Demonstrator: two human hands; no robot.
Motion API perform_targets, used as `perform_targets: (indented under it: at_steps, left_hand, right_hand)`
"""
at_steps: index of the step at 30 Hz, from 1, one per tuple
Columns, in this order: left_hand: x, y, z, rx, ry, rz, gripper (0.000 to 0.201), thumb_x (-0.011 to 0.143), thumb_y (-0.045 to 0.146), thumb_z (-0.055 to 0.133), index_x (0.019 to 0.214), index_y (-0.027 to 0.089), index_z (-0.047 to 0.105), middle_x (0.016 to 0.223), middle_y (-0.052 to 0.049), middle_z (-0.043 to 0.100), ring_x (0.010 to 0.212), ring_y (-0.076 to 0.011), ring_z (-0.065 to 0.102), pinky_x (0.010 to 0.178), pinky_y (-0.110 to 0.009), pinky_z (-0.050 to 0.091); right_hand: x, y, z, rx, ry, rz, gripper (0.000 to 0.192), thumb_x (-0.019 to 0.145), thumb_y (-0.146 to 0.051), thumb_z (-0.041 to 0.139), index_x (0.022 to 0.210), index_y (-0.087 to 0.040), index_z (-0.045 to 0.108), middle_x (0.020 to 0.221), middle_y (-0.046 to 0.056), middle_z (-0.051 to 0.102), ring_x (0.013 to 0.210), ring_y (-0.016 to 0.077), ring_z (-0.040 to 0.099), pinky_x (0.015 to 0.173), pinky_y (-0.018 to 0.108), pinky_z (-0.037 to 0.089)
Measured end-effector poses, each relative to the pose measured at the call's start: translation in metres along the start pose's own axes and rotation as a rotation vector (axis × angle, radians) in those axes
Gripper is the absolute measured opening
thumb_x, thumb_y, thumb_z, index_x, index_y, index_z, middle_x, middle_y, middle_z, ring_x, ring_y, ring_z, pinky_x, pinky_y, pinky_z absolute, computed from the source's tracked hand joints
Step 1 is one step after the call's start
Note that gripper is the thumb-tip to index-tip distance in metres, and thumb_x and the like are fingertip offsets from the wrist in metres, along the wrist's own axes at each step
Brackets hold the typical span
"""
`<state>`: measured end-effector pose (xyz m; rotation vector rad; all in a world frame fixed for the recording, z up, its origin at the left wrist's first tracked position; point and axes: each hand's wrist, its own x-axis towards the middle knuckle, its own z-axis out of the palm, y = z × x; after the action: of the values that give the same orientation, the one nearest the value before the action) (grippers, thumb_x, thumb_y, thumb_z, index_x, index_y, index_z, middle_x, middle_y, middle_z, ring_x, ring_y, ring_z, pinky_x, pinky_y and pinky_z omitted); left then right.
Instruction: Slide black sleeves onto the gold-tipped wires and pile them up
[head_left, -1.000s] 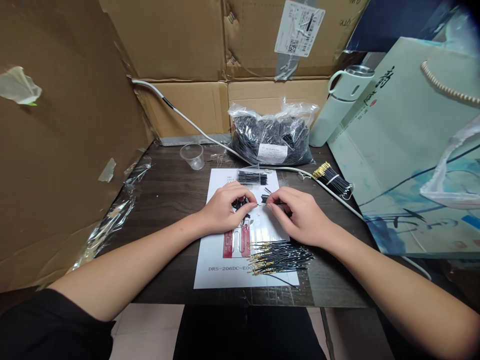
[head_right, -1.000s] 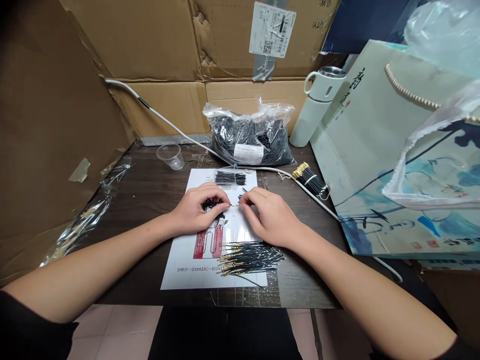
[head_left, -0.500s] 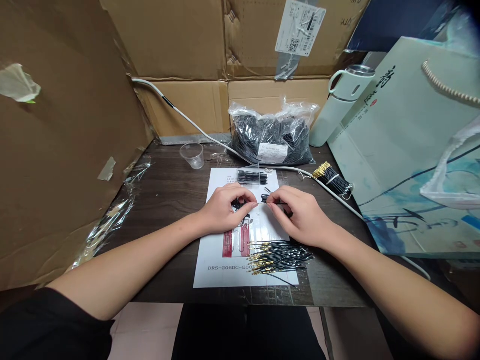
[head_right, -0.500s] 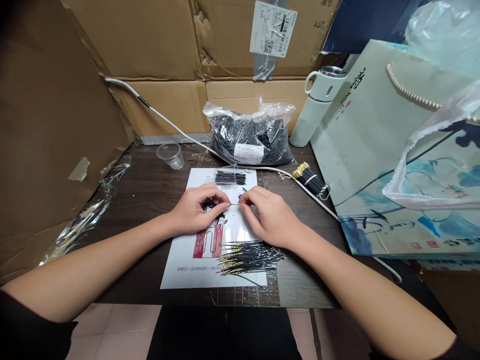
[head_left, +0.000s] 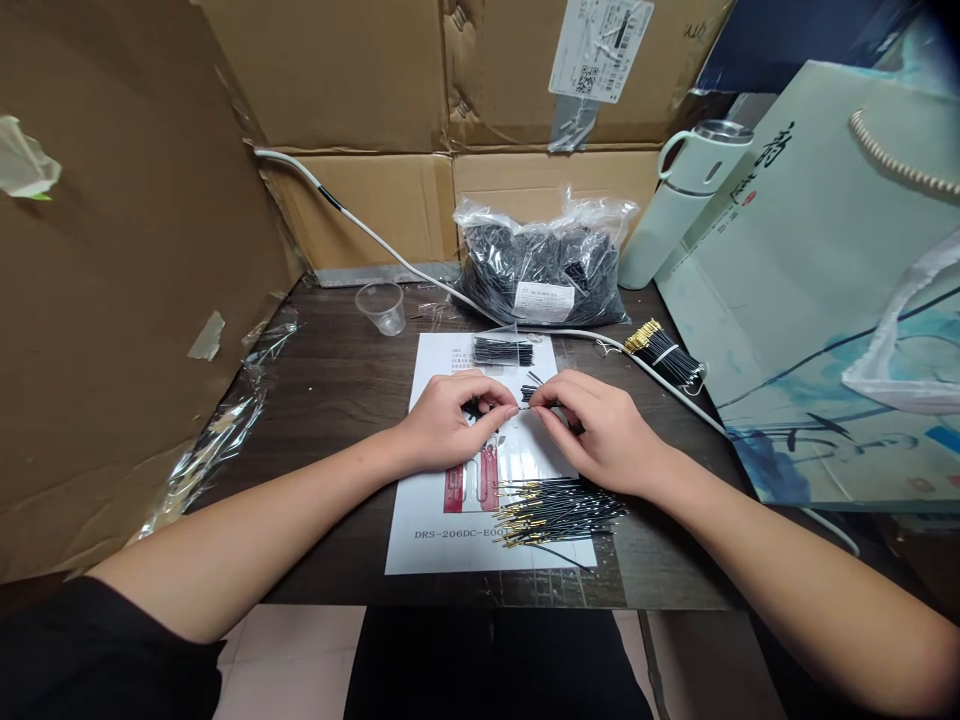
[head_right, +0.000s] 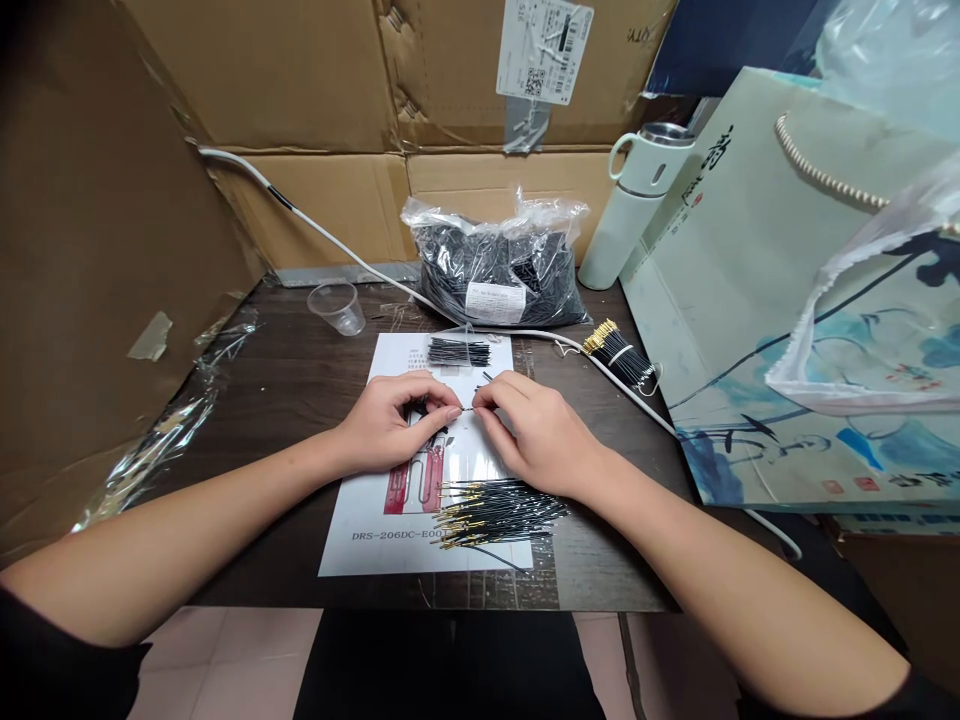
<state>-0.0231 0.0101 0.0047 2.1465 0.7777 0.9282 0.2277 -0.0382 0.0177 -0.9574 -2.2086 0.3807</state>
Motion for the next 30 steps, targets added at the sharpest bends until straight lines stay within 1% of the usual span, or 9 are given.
perform_targets:
  at_steps: [7,15,25,30]
  left_hand:
    - [-0.001,0.0022,0.0016,0.006,0.002,0.014,0.009,0.101,0.025,0.075,0.1,0.018,0.081,0.088,-0.005,0.078,0.078,-0.0162,0.07,0.077,-0.032,0.058]
    - [-0.0005,0.003,0.0022,-0.009,0.011,0.002,0.008,0.101,0.025,0.076,0.099,0.018,0.082,0.088,-0.004,0.079,0.078,-0.0159,0.07,0.077,-0.031,0.058]
    - [0.0016,0.0059,0.0033,-0.087,0.011,-0.074,0.009,0.098,0.025,0.078,0.097,0.017,0.083,0.089,-0.005,0.081,0.078,-0.0159,0.071,0.076,-0.03,0.06]
    - [0.002,0.0075,0.0037,-0.094,0.006,-0.092,0.009,0.098,0.025,0.078,0.096,0.017,0.083,0.087,-0.005,0.082,0.076,-0.0161,0.072,0.075,-0.03,0.06]
  right_hand:
    - [-0.0001,-0.0013,0.0019,0.025,-0.014,0.017,0.011,0.111,-0.017,0.054,0.112,-0.022,0.065,0.101,0.009,0.069,0.085,0.0222,0.064,0.075,0.04,0.055]
    - [-0.0004,-0.0005,0.0017,0.012,-0.004,-0.006,0.012,0.112,-0.017,0.054,0.113,-0.021,0.065,0.101,0.01,0.07,0.089,0.0236,0.065,0.077,0.04,0.056]
    - [0.0004,-0.0008,0.0016,0.0,0.012,-0.03,0.014,0.112,-0.017,0.054,0.115,-0.023,0.066,0.103,0.01,0.072,0.092,0.0258,0.069,0.079,0.042,0.06]
    - [0.0006,-0.0009,0.0006,0.008,0.01,-0.034,0.013,0.112,-0.016,0.054,0.114,-0.022,0.065,0.103,0.011,0.071,0.092,0.0253,0.068,0.08,0.042,0.059]
